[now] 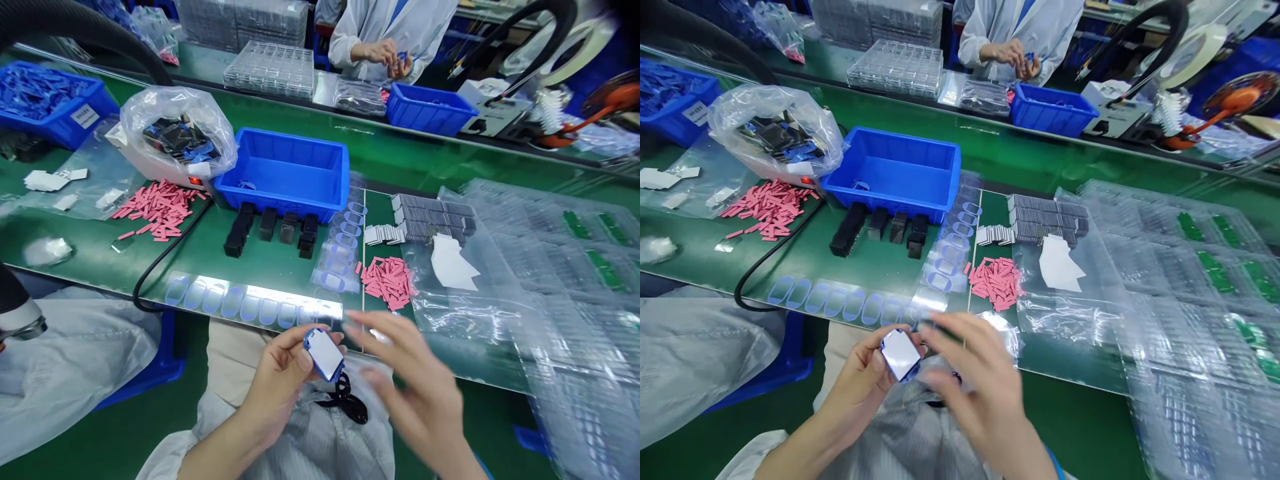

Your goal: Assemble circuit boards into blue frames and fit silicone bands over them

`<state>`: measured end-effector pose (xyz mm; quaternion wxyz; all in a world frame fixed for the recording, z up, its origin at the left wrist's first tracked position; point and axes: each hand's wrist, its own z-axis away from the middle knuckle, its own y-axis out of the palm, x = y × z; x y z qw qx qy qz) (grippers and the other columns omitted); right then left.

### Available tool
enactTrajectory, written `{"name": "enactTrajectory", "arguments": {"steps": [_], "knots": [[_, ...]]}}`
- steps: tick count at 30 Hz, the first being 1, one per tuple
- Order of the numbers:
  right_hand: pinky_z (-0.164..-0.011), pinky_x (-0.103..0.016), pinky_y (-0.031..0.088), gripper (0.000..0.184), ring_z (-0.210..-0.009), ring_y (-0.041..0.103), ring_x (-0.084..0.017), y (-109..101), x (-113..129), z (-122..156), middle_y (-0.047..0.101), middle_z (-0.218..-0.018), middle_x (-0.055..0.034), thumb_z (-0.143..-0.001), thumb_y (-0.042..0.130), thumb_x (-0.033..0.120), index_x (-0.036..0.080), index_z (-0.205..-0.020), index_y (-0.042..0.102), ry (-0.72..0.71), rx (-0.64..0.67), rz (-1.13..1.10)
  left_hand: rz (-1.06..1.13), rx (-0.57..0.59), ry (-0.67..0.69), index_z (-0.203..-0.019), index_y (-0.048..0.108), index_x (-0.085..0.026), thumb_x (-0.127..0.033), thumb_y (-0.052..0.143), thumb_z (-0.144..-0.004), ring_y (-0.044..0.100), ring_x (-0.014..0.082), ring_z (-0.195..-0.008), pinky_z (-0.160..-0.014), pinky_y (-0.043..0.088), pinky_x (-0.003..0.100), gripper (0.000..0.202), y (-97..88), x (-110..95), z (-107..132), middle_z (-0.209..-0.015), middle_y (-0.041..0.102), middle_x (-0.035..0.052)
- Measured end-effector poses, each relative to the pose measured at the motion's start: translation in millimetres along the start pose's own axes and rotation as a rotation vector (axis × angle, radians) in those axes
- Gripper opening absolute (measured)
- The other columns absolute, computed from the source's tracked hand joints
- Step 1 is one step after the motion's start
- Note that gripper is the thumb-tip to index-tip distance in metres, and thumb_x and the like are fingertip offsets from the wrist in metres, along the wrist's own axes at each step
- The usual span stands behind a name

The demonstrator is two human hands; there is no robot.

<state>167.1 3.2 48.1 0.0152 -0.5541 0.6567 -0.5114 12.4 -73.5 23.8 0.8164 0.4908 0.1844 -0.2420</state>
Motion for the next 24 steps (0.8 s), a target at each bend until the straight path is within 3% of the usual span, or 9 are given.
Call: {"name": "enactTrajectory", "arguments": {"steps": [3, 7, 10, 13, 17, 20, 24], "knots": [[-0.075, -0.038, 0.047, 0.017, -0.084, 0.06, -0.021, 2, -51, -18, 0.07, -0.087, -0.0062, -0.085, 0.059, 0.035, 0.021, -0.093, 0.067, 0.132, -0.13, 0.296, 0.027, -0.002, -0.036, -0.091, 0.075, -0.023, -0.038, 0.079, -0.062, 0.071, 0.0179, -0.084, -0.077, 0.053, 0.023, 0.033, -4.3, 3, -2, -0.091, 0.077, 0.0057], [-0.065, -0.035, 0.039, 0.029, -0.075, 0.055, -0.022, 16, -106, -42, 0.069, -0.078, -0.0075, -0.08, 0.063, 0.047, 0.019, -0.079, 0.071, 0.144, 0.021, 0.404, 0.026, 0.01, -0.061, -0.092, 0.074, -0.024, -0.038, 0.078, -0.064, 0.07, 0.0172, -0.087, -0.078, 0.053, 0.022, 0.032, -9.3, 4, 0, -0.093, 0.077, 0.0046], [-0.062, -0.034, 0.035, 0.026, -0.073, 0.054, -0.02, 22, -116, -48, 0.07, -0.075, -0.005, -0.084, 0.06, 0.041, 0.02, -0.072, 0.07, 0.091, 0.083, 0.404, 0.05, 0.023, -0.078, -0.092, 0.074, -0.024, -0.04, 0.078, -0.064, 0.07, 0.0166, -0.088, -0.078, 0.053, 0.021, 0.033, -12.5, 1, 3, -0.092, 0.077, 0.0041], [-0.065, -0.036, 0.035, 0.018, -0.078, 0.056, -0.021, 18, -100, -44, 0.071, -0.082, -0.006, -0.087, 0.057, 0.028, 0.019, -0.077, 0.069, 0.054, 0.034, 0.39, 0.096, 0.008, -0.09, -0.092, 0.074, -0.022, -0.041, 0.075, -0.067, 0.069, 0.0155, -0.086, -0.074, 0.053, 0.019, 0.031, -12.3, -2, 5, -0.092, 0.076, 0.0047], [-0.072, -0.037, 0.043, 0.011, -0.082, 0.059, -0.02, 4, -50, -32, 0.069, -0.084, -0.0042, -0.088, 0.054, 0.019, 0.021, -0.084, 0.064, -0.003, -0.089, 0.196, 0.137, 0.012, -0.146, -0.096, 0.073, -0.019, -0.041, 0.069, -0.075, 0.068, 0.0131, -0.082, -0.069, 0.053, 0.017, 0.03, -5.4, -8, 7, -0.091, 0.075, 0.0049], [-0.074, -0.038, 0.047, 0.014, -0.086, 0.058, -0.02, -1, -14, -22, 0.065, -0.09, -0.0043, -0.086, 0.055, 0.012, 0.022, -0.089, 0.063, -0.1, 0.012, -0.223, 0.158, 0.043, -0.164, -0.096, 0.072, -0.019, -0.04, 0.068, -0.077, 0.067, 0.0112, -0.078, -0.066, 0.053, 0.016, 0.029, 2.1, -11, 8, -0.089, 0.075, 0.0033], [-0.075, -0.038, 0.047, 0.018, -0.092, 0.054, -0.021, 1, 2, -10, 0.061, -0.1, -0.0064, -0.085, 0.054, 0.009, 0.02, -0.095, 0.064, -0.141, 0.049, -0.32, 0.19, 0.086, -0.156, -0.093, 0.073, -0.02, -0.041, 0.072, -0.072, 0.067, 0.0077, -0.07, -0.064, 0.053, 0.014, 0.03, 8.3, -10, 9, -0.083, 0.076, 0.0005]]}}
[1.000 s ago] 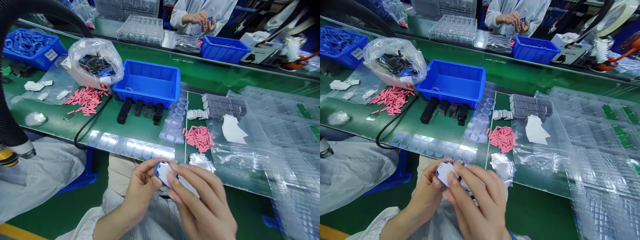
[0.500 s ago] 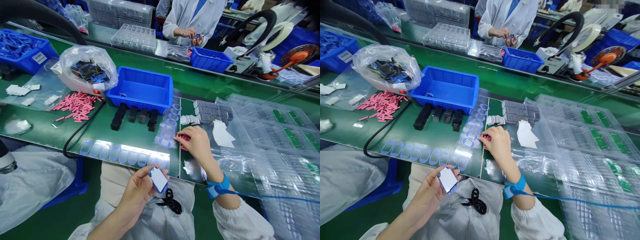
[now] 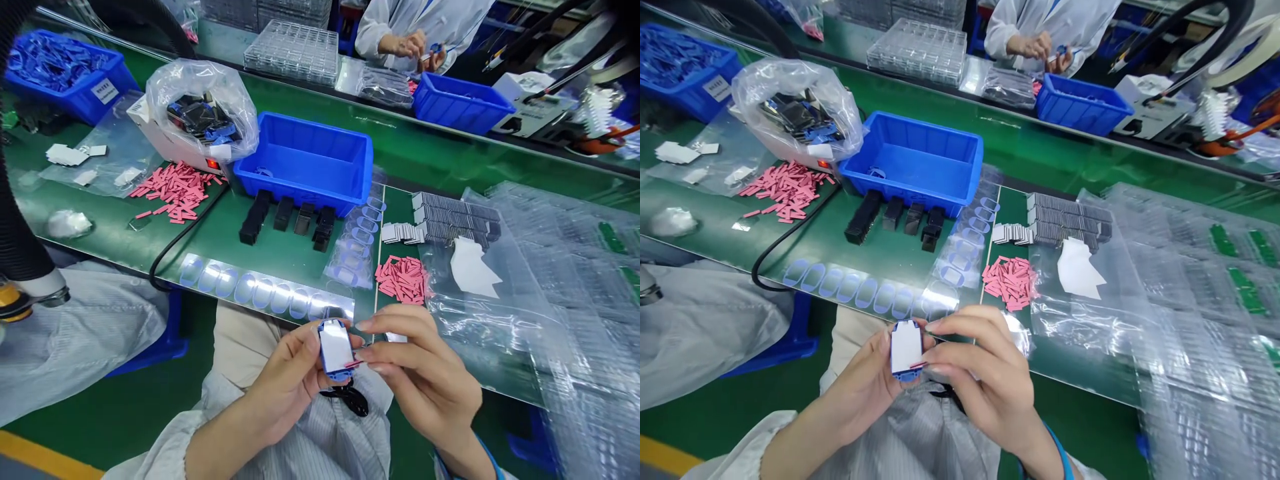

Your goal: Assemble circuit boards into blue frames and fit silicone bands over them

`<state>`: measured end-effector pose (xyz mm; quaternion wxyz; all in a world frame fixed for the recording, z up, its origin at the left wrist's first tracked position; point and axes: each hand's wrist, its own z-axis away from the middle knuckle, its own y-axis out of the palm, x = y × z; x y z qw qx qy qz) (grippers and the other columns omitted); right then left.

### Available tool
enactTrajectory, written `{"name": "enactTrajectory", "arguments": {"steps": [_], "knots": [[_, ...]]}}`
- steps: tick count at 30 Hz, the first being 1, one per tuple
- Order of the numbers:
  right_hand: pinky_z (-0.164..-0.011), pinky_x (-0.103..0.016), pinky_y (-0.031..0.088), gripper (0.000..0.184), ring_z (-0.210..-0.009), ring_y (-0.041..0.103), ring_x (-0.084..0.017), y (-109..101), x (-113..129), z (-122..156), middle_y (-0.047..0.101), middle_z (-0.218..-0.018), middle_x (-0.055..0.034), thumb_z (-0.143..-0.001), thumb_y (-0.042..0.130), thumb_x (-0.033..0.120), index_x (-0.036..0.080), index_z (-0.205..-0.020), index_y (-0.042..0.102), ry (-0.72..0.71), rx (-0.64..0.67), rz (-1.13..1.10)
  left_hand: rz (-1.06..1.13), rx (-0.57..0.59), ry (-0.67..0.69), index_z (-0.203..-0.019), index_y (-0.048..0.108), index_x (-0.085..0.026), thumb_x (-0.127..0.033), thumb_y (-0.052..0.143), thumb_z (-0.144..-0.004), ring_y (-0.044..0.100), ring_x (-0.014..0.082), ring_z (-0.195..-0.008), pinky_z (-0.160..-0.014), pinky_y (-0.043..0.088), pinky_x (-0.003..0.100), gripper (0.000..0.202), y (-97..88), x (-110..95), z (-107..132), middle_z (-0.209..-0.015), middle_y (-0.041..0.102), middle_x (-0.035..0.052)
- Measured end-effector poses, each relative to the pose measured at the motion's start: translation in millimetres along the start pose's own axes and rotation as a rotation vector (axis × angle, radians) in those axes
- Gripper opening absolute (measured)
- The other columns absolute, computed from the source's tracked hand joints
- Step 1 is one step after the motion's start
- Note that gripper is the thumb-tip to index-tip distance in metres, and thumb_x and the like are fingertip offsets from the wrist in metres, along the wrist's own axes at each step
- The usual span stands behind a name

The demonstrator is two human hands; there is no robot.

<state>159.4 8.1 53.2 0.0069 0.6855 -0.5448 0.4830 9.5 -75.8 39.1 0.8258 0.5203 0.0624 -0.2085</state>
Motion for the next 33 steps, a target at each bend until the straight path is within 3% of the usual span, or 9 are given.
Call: {"name": "enactTrajectory", "arguments": {"steps": [14, 21, 25, 28, 30, 33], "knots": [[-0.073, -0.039, 0.046, 0.014, -0.087, 0.056, -0.02, -2, -3, 9, 0.063, -0.096, -0.0053, -0.086, 0.054, 0.012, 0.019, -0.091, 0.064, -0.033, -0.093, 0.051, -0.006, 0.025, -0.005, -0.092, 0.073, -0.02, -0.04, 0.073, -0.071, 0.071, 0.0097, -0.075, -0.066, 0.055, 0.013, 0.029, 6.2, 6, 3, -0.087, 0.077, -0.0002], [-0.068, -0.035, 0.044, 0.017, -0.089, 0.055, -0.02, 2, 3, 12, 0.067, -0.092, -0.0028, -0.09, 0.052, 0.019, 0.022, -0.085, 0.068, -0.207, -0.141, 0.419, 0.02, 0.014, 0.006, -0.09, 0.073, -0.02, -0.037, 0.076, -0.068, 0.069, 0.0067, -0.069, -0.064, 0.054, 0.012, 0.028, 7.2, 10, 2, -0.079, 0.076, -0.0018], [-0.067, -0.033, 0.043, 0.023, -0.086, 0.053, -0.017, 4, 1, 21, 0.064, -0.103, -0.0017, -0.092, 0.049, 0.027, 0.023, -0.087, 0.071, -0.331, -0.152, 0.587, -0.013, -0.005, 0.014, -0.091, 0.074, -0.02, -0.037, 0.074, -0.07, 0.069, 0.0069, -0.075, -0.067, 0.053, 0.011, 0.026, 6.0, 8, 3, -0.086, 0.077, -0.0011], [-0.073, -0.037, 0.044, 0.024, -0.095, 0.054, -0.022, 11, 2, 27, 0.061, -0.111, -0.0067, -0.092, 0.049, 0.033, 0.021, -0.102, 0.068, -0.195, -0.196, 0.525, -0.033, -0.012, 0.079, -0.091, 0.074, -0.021, -0.036, 0.075, -0.069, 0.069, 0.0074, -0.076, -0.068, 0.053, 0.012, 0.027, 6.8, 7, 2, -0.09, 0.077, -0.0009], [-0.076, -0.042, 0.045, 0.032, -0.098, 0.054, -0.026, 20, 5, 28, 0.06, -0.112, -0.0107, -0.089, 0.054, 0.039, 0.019, -0.112, 0.063, 0.002, -0.278, 0.325, -0.042, -0.016, 0.148, -0.091, 0.074, -0.023, -0.036, 0.077, -0.066, 0.069, 0.0078, -0.078, -0.07, 0.052, 0.012, 0.028, 7.9, 8, 0, -0.091, 0.077, -0.0012], [-0.078, -0.045, 0.044, 0.036, -0.094, 0.056, -0.026, 35, 9, 26, 0.061, -0.107, -0.0093, -0.08, 0.066, 0.039, 0.021, -0.111, 0.063, 0.201, -0.376, 0.041, -0.074, -0.021, 0.252, -0.091, 0.074, -0.025, -0.038, 0.079, -0.063, 0.069, 0.0083, -0.079, -0.073, 0.05, 0.012, 0.031, 8.6, 10, -2, -0.09, 0.078, -0.0014]]}}
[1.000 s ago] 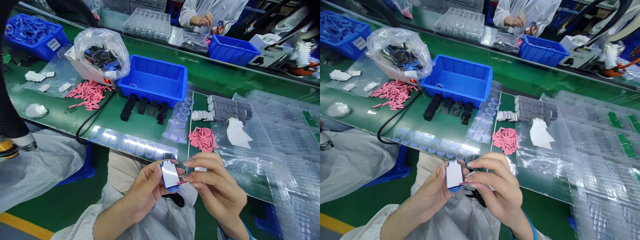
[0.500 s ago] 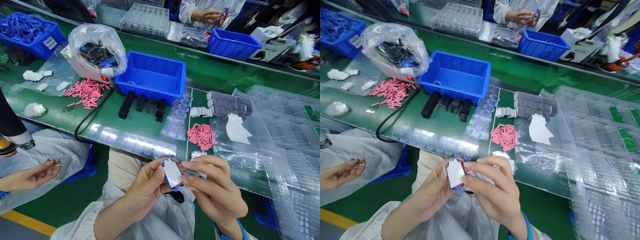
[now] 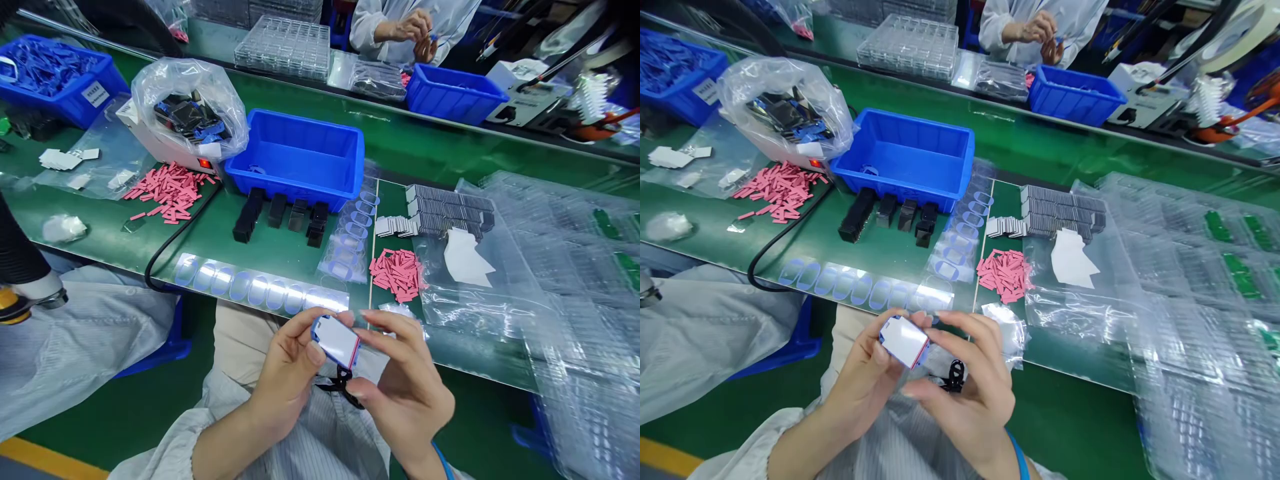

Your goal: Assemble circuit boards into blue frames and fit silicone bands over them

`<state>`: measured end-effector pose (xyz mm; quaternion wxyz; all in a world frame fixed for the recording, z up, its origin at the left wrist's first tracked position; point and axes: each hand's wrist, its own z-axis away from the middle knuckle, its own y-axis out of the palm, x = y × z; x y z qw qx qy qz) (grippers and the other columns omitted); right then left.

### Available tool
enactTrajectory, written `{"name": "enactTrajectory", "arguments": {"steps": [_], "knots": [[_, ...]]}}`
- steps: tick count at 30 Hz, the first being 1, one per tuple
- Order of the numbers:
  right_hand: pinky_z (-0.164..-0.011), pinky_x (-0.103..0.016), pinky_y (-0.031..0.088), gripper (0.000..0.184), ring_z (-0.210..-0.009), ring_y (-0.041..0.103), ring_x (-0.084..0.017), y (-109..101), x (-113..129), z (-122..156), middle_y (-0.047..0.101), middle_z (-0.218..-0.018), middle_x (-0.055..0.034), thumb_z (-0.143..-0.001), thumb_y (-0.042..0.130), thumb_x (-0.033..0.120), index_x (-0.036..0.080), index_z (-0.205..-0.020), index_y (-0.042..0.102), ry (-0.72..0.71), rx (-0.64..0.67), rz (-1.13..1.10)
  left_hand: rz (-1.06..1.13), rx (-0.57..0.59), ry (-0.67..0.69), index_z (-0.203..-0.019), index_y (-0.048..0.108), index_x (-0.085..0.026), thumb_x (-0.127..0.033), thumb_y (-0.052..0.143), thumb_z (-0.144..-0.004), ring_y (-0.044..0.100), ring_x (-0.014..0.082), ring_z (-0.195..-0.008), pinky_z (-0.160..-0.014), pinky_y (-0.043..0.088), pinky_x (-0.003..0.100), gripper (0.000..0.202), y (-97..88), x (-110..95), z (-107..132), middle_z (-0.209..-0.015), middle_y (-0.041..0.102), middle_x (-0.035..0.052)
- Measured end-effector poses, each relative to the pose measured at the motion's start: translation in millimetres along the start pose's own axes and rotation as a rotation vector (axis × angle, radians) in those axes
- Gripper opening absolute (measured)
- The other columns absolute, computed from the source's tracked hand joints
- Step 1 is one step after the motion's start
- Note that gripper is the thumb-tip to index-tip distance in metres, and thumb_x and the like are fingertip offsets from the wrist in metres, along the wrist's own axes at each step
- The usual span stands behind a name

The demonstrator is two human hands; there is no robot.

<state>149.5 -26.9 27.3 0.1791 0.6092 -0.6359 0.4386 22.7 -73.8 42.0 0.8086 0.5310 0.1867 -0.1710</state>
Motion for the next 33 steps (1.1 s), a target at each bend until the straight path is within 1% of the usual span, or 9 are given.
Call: {"name": "enactTrajectory", "arguments": {"steps": [7, 11, 14, 17, 21, 25, 29, 31, 33], "knots": [[-0.073, -0.042, 0.047, 0.03, -0.09, 0.057, -0.023, 16, 2, -2, 0.065, -0.099, -0.0083, -0.081, 0.066, 0.03, 0.022, -0.11, 0.063, 0.01, -0.04, -0.087, -0.096, -0.008, 0.158, -0.091, 0.073, -0.032, -0.041, 0.077, -0.063, 0.068, 0.0121, -0.089, -0.08, 0.049, 0.016, 0.03, -5.3, 10, -1, -0.094, 0.077, -0.0029], [-0.069, -0.04, 0.049, 0.027, -0.086, 0.059, -0.023, 6, -3, -5, 0.069, -0.094, -0.0088, -0.082, 0.064, 0.029, 0.021, -0.108, 0.064, -0.069, -0.023, -0.034, -0.233, -0.012, 0.186, -0.093, 0.073, -0.033, -0.044, 0.075, -0.065, 0.065, 0.0211, -0.102, -0.088, 0.049, 0.028, 0.031, -15.3, 8, -5, -0.102, 0.075, 0.0013], [-0.069, -0.04, 0.052, 0.027, -0.086, 0.061, -0.023, -8, -9, -11, 0.072, -0.09, -0.0082, -0.078, 0.069, 0.025, 0.02, -0.105, 0.065, -0.123, 0.037, 0.038, -0.626, 0.1, 0.377, -0.104, 0.071, -0.034, -0.04, 0.072, -0.07, 0.054, 0.0257, -0.119, -0.104, 0.036, 0.038, 0.034, -24.2, -4, -6, -0.118, 0.069, 0.0037], [-0.068, -0.039, 0.053, 0.022, -0.082, 0.063, -0.022, -20, -9, -17, 0.073, -0.084, -0.0061, -0.076, 0.071, 0.029, 0.02, -0.097, 0.067, -0.154, 0.15, 0.112, -1.093, 0.221, 0.535, -0.097, 0.072, -0.037, -0.029, 0.073, -0.07, 0.054, 0.0264, -0.119, -0.112, 0.018, 0.045, 0.027, -26.6, -18, -5, -0.114, 0.07, 0.0032], [-0.063, -0.034, 0.05, 0.018, -0.074, 0.064, -0.02, -23, -1, -20, 0.071, -0.072, -0.003, -0.078, 0.069, 0.033, 0.017, -0.085, 0.067, -0.189, 0.217, 0.168, -1.272, 0.369, 0.463, -0.093, 0.073, -0.036, -0.013, 0.071, -0.072, 0.066, 0.0264, -0.103, -0.106, 0.031, 0.046, 0.031, -20.1, -36, -5, -0.105, 0.073, 0.0055], [-0.062, -0.032, 0.049, 0.015, -0.069, 0.064, -0.016, -17, 1, -16, 0.071, -0.073, -0.002, -0.077, 0.07, 0.028, 0.016, -0.084, 0.064, -0.197, 0.229, 0.144, -1.371, 0.605, 0.278, -0.104, 0.07, -0.031, -0.006, 0.065, -0.075, 0.064, 0.029, -0.107, -0.101, 0.041, 0.044, 0.039, -20.6, -50, -4, -0.111, 0.068, 0.011], [-0.065, -0.031, 0.052, 0.03, -0.076, 0.065, -0.017, -13, -15, -9, 0.072, -0.085, -0.0041, -0.078, 0.068, 0.041, 0.018, -0.096, 0.063, -0.155, 0.325, 0.114, -1.379, 0.416, 0.416, -0.098, 0.072, -0.031, -0.006, 0.065, -0.074, 0.068, 0.0271, -0.1, -0.099, 0.044, 0.043, 0.036, -35.0, -48, 0, -0.103, 0.072, 0.0084], [-0.068, -0.034, 0.053, 0.047, -0.085, 0.065, -0.02, -10, -25, -5, 0.071, -0.099, -0.0085, -0.075, 0.068, 0.047, 0.015, -0.109, 0.061, -0.166, 0.368, 0.248, -1.337, 0.311, 0.342, -0.094, 0.074, -0.032, -0.011, 0.069, -0.072, 0.069, 0.0271, -0.096, -0.097, 0.047, 0.044, 0.03, -42.5, -46, -1, -0.1, 0.074, 0.0061], [-0.072, -0.038, 0.052, 0.049, -0.093, 0.063, -0.024, -6, -34, -2, 0.069, -0.109, -0.0116, -0.078, 0.067, 0.042, 0.013, -0.116, 0.058, -0.248, 0.392, 0.456, -1.215, 0.159, 0.164, -0.091, 0.075, -0.03, -0.02, 0.072, -0.072, 0.07, 0.0289, -0.093, -0.093, 0.05, 0.045, 0.022, -47.4, -46, -7, -0.096, 0.076, 0.0065]]}}
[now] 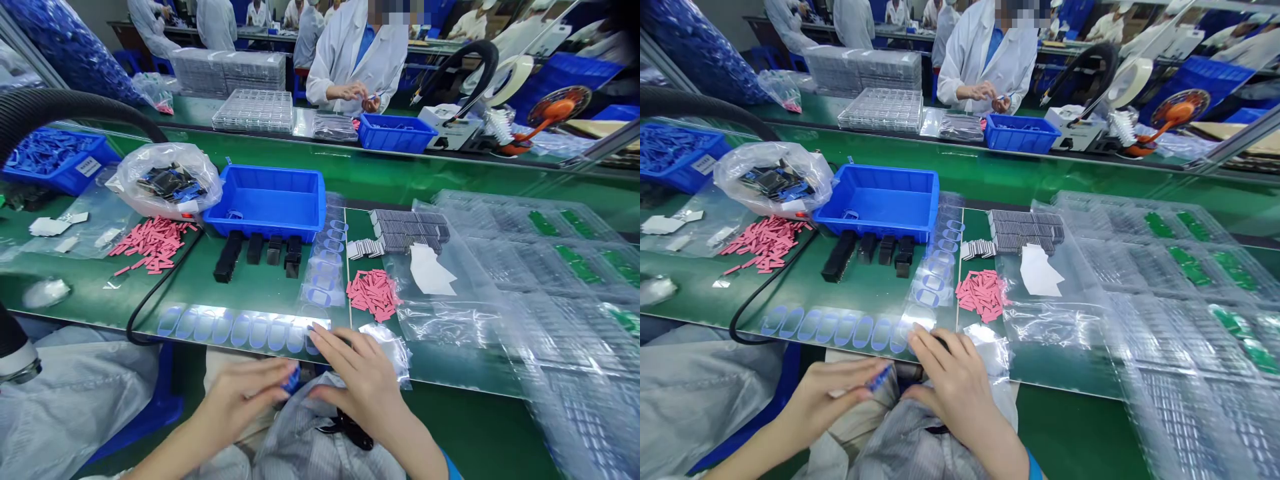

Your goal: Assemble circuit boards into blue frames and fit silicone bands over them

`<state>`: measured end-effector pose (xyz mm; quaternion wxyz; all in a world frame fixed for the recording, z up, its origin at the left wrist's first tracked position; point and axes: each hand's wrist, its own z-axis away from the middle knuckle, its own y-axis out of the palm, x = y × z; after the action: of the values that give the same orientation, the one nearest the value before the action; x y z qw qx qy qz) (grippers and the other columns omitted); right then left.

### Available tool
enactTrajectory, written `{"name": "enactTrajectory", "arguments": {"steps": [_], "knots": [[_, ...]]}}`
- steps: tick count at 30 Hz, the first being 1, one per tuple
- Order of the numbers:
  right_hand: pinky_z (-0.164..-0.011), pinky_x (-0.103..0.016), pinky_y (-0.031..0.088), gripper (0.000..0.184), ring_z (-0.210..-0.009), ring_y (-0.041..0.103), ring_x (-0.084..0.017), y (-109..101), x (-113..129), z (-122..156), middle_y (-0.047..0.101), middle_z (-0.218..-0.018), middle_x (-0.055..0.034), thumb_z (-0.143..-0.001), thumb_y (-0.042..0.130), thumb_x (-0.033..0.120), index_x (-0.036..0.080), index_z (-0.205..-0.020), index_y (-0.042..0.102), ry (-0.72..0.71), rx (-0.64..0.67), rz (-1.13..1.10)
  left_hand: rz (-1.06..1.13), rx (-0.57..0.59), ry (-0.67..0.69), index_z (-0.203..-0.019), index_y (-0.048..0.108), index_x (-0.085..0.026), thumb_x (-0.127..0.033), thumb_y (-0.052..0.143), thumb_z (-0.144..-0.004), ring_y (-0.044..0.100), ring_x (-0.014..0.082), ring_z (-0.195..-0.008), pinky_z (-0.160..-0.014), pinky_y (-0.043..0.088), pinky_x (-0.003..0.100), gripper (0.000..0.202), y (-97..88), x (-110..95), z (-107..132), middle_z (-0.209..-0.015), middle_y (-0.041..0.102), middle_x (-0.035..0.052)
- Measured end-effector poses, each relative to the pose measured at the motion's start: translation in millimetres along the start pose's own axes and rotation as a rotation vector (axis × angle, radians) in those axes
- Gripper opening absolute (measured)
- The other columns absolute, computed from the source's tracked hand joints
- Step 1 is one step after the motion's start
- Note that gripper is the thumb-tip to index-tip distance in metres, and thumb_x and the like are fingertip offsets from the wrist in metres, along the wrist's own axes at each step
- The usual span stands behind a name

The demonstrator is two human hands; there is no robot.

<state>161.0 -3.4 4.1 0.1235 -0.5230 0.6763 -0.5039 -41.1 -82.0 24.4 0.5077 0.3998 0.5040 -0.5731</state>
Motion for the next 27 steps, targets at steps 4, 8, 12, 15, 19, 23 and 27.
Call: {"name": "enactTrajectory", "arguments": {"steps": [4, 8, 12, 15, 19, 23, 27], "knots": [[-0.074, -0.037, 0.049, 0.016, -0.096, 0.064, -0.021, 15, -3, 4, 0.072, -0.103, -0.0058, -0.088, 0.055, 0.015, 0.016, -0.1, 0.066, -0.121, -0.031, 0.161, 0.449, -0.301, -0.31, -0.093, 0.076, -0.022, -0.035, 0.074, -0.07, 0.071, 0.0293, -0.089, -0.098, 0.046, 0.047, 0.026, -1.1, 5, -14, -0.087, 0.078, 0.0094], [-0.074, -0.037, 0.05, 0.017, -0.096, 0.065, -0.021, 21, -4, 5, 0.072, -0.104, -0.0065, -0.089, 0.054, 0.014, 0.014, -0.101, 0.066, -0.119, -0.055, 0.156, 0.675, -0.394, -0.367, -0.094, 0.075, -0.018, -0.038, 0.075, -0.068, 0.071, 0.0269, -0.09, -0.103, 0.04, 0.046, 0.033, 4.4, 6, -19, -0.088, 0.078, 0.0099], [-0.082, -0.04, 0.05, 0.022, -0.104, 0.064, -0.023, 26, -7, 8, 0.07, -0.111, -0.0075, -0.089, 0.055, 0.017, 0.012, -0.109, 0.063, -0.145, -0.071, 0.132, 0.748, -0.431, -0.372, -0.093, 0.075, -0.019, -0.038, 0.076, -0.067, 0.071, 0.0245, -0.091, -0.103, 0.041, 0.042, 0.032, 8.3, 4, -18, -0.089, 0.078, 0.0085], [-0.078, -0.037, 0.051, 0.02, -0.102, 0.065, -0.022, 26, -8, 12, 0.072, -0.104, -0.0035, -0.084, 0.058, 0.008, 0.015, -0.102, 0.065, -0.172, -0.117, 0.073, 0.744, -0.418, -0.371, -0.094, 0.074, -0.019, -0.037, 0.075, -0.069, 0.07, 0.025, -0.093, -0.103, 0.042, 0.043, 0.031, 9.3, 3, -18, -0.092, 0.077, 0.0084], [-0.061, -0.033, 0.053, 0.015, -0.082, 0.068, -0.019, 15, -8, 9, 0.074, -0.095, -0.004, -0.084, 0.059, 0.012, 0.019, -0.094, 0.068, -0.079, -0.179, -0.037, 0.664, -0.386, -0.364, -0.097, 0.074, -0.018, -0.037, 0.075, -0.069, 0.069, 0.0267, -0.097, -0.102, 0.042, 0.042, 0.033, 7.8, 3, -18, -0.089, 0.078, 0.009], [-0.054, -0.028, 0.054, 0.024, -0.067, 0.067, -0.015, -5, -9, 3, 0.075, -0.09, -0.0079, -0.081, 0.058, 0.005, 0.018, -0.099, 0.067, 0.021, -0.293, -0.098, 0.718, -0.394, -0.375, -0.098, 0.073, -0.019, -0.038, 0.074, -0.07, 0.069, 0.0261, -0.096, -0.102, 0.043, 0.041, 0.034, 8.1, 1, -22, -0.091, 0.077, 0.0088], [-0.063, -0.025, 0.058, 0.021, -0.077, 0.07, -0.016, -17, -4, 2, 0.075, -0.092, -0.009, -0.078, 0.063, 0.005, 0.013, -0.097, 0.068, -0.203, -0.244, -0.058, 0.877, -0.271, -0.355, -0.093, 0.074, -0.017, -0.035, 0.072, -0.073, 0.071, 0.0237, -0.09, -0.1, 0.045, 0.041, 0.027, 22.7, -8, -40, -0.092, 0.077, 0.0085]]}}
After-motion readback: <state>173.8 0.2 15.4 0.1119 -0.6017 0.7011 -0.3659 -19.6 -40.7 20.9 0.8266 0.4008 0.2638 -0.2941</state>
